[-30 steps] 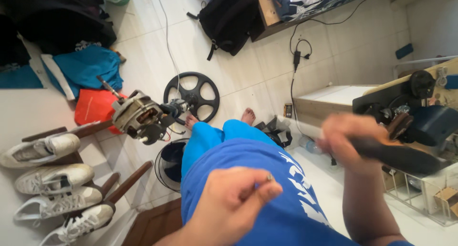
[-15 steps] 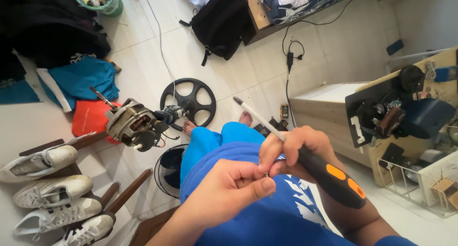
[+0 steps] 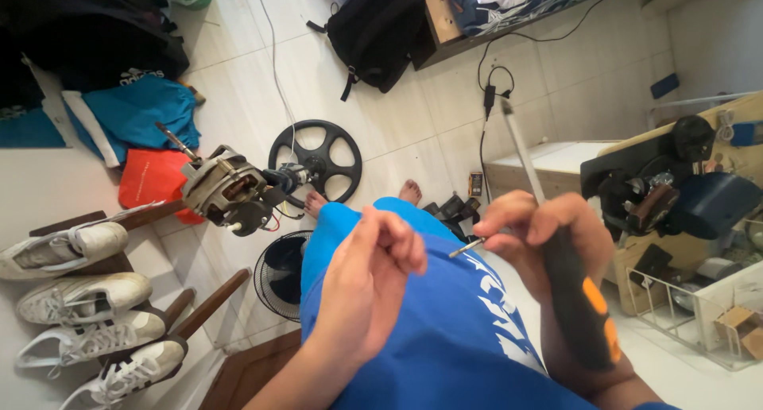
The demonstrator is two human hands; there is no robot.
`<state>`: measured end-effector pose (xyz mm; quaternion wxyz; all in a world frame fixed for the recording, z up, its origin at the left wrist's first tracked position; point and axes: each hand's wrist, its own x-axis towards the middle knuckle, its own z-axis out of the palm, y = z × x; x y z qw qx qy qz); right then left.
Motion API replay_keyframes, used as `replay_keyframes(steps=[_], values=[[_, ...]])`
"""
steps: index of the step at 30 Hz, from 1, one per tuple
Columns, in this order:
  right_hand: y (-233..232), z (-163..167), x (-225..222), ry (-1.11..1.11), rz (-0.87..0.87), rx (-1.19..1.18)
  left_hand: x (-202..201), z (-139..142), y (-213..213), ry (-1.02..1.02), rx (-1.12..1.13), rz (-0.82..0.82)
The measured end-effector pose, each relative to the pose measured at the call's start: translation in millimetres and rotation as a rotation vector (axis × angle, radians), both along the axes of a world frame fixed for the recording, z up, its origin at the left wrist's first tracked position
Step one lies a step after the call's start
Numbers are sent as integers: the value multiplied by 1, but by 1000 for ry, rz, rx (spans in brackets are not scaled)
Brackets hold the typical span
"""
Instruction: The person sits on the floor and uses a screwdriver to unscrew and disassemble an electric fan motor housing, handling the motor, screws, and wiring, and repositions the motor while working on it on their lap.
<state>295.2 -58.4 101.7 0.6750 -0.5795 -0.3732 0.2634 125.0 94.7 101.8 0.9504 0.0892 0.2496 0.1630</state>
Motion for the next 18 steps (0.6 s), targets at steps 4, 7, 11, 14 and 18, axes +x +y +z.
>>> replay_keyframes(steps=[4, 7, 11, 14, 18], values=[[2, 18, -17, -104, -65, -118, 7, 11, -3, 40, 2, 50], [10, 29, -27, -143, -51, -140, 8, 18, -4, -67, 15, 40], [20, 36, -31, -405, -58, -208, 8, 24, -8, -147, -93, 28], [23, 38, -31, -437, -51, -208, 7, 26, -9, -224, -101, 37], [22, 35, -32, -415, -69, -196, 7, 28, -10, -225, -121, 40]])
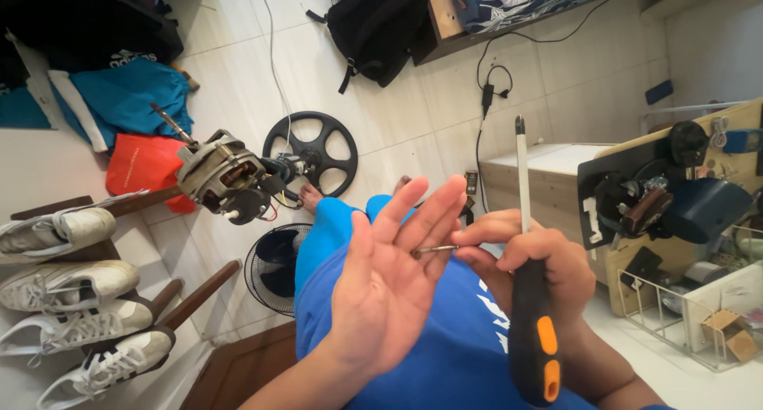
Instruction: The person sits on the floor and uses a screwdriver to unscrew and disassemble an electric fan motor housing, handling the motor, screws, and wiring, and repositions the motor while working on it on their lap.
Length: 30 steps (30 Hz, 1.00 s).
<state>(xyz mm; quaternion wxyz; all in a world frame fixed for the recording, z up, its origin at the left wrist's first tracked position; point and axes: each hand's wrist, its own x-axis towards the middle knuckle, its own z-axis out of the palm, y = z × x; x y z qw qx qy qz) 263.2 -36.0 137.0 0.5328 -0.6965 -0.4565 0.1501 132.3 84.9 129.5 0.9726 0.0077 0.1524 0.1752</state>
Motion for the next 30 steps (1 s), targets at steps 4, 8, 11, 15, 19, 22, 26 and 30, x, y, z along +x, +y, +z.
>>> replay_keyframes(steps=[4, 8, 11, 15, 19, 22, 26, 30], values=[[0, -2, -1, 25, 8, 3, 2, 1, 1, -6, 4, 13], [0, 0, -1, -24, 15, -16, 4, 2, 1, 5, -12, -5], [2, 3, -1, -25, 15, -19, 6, 1, 1, 12, 3, -22], [6, 9, -1, -59, 17, -42, 7, 0, 1, 18, 98, -45], [7, 15, 4, -99, 33, -116, 7, 0, 0, 60, 349, -79], [4, 14, 14, 103, 174, -124, 7, 1, 3, 145, 568, -146], [1, -12, 14, 219, 187, -46, 8, 6, 10, 254, 758, -251], [-3, -53, -4, 601, 29, 58, 8, 13, 12, 345, 1024, -235]])
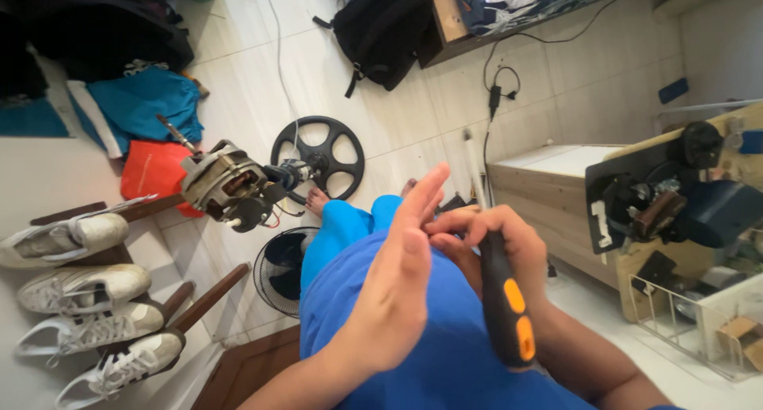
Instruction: The person sits on the floor and uses a screwdriver to unscrew and disassemble an electric fan motor housing, handling the motor, screws, and wiring, and repositions the motor while working on it on their lap.
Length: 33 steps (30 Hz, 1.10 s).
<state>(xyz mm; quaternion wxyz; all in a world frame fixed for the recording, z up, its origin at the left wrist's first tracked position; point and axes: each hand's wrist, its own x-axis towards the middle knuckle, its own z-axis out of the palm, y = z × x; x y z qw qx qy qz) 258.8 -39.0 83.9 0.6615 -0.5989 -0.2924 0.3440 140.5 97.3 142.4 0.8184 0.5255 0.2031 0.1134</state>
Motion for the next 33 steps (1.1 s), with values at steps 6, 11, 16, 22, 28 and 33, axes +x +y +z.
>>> replay_keyframes(steps=[6, 11, 16, 22, 28, 33], values=[[5, -35, -8, 652, -92, 113, 7, -5, -9, -16, 507, 75], [18, -40, -15, 721, -52, 239, -4, -8, -14, -109, 420, 283], [16, -29, -12, 773, 21, 275, -20, -7, -4, 81, 478, 367], [12, -19, -9, 708, 1, 248, -21, -12, 0, 72, 451, 315], [13, -13, -18, 487, -74, 185, -22, -23, 5, 25, 361, 286], [14, -10, -19, 671, -169, 175, -10, -39, 11, 9, 296, 179]])
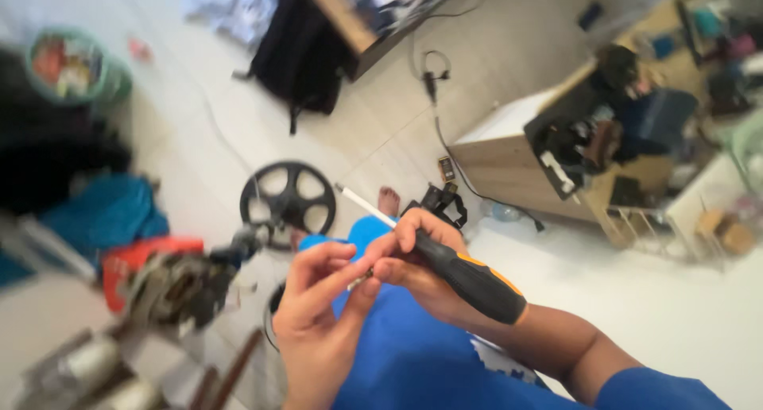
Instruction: The person sits on the floor and uses a screwdriver to unscrew and disassemble an electric fan motor housing, handling the motor, screws, and wiring, and repositions the motor while working on it on their lap.
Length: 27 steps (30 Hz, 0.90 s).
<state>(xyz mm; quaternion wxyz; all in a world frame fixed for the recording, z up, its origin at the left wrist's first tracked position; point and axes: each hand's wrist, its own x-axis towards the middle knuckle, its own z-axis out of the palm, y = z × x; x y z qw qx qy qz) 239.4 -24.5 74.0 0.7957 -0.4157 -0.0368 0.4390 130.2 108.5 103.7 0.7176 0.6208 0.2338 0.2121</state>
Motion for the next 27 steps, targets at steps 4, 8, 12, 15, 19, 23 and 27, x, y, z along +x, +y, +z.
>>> replay_keyframes(steps=[4, 8, 12, 15, 19, 23, 27], values=[[-16, -5, 5, 209, -79, 91, 27, -9, -1, 10, 188, -160], [-47, -15, 7, 462, -212, 178, 62, -15, -12, -7, 348, -360], [-86, -29, 5, 458, -421, 172, 103, -25, -41, -88, 501, -531], [-117, -42, 13, 433, -532, 121, 132, -34, -69, -102, 538, -654], [-157, -57, 27, 238, -698, -94, 163, -50, -102, -54, 618, -814], [-199, -68, 38, 230, -797, -314, 200, -79, -138, -167, 853, -1131], [-230, -81, 44, 266, -923, -368, 234, -108, -179, -301, 947, -1364]])
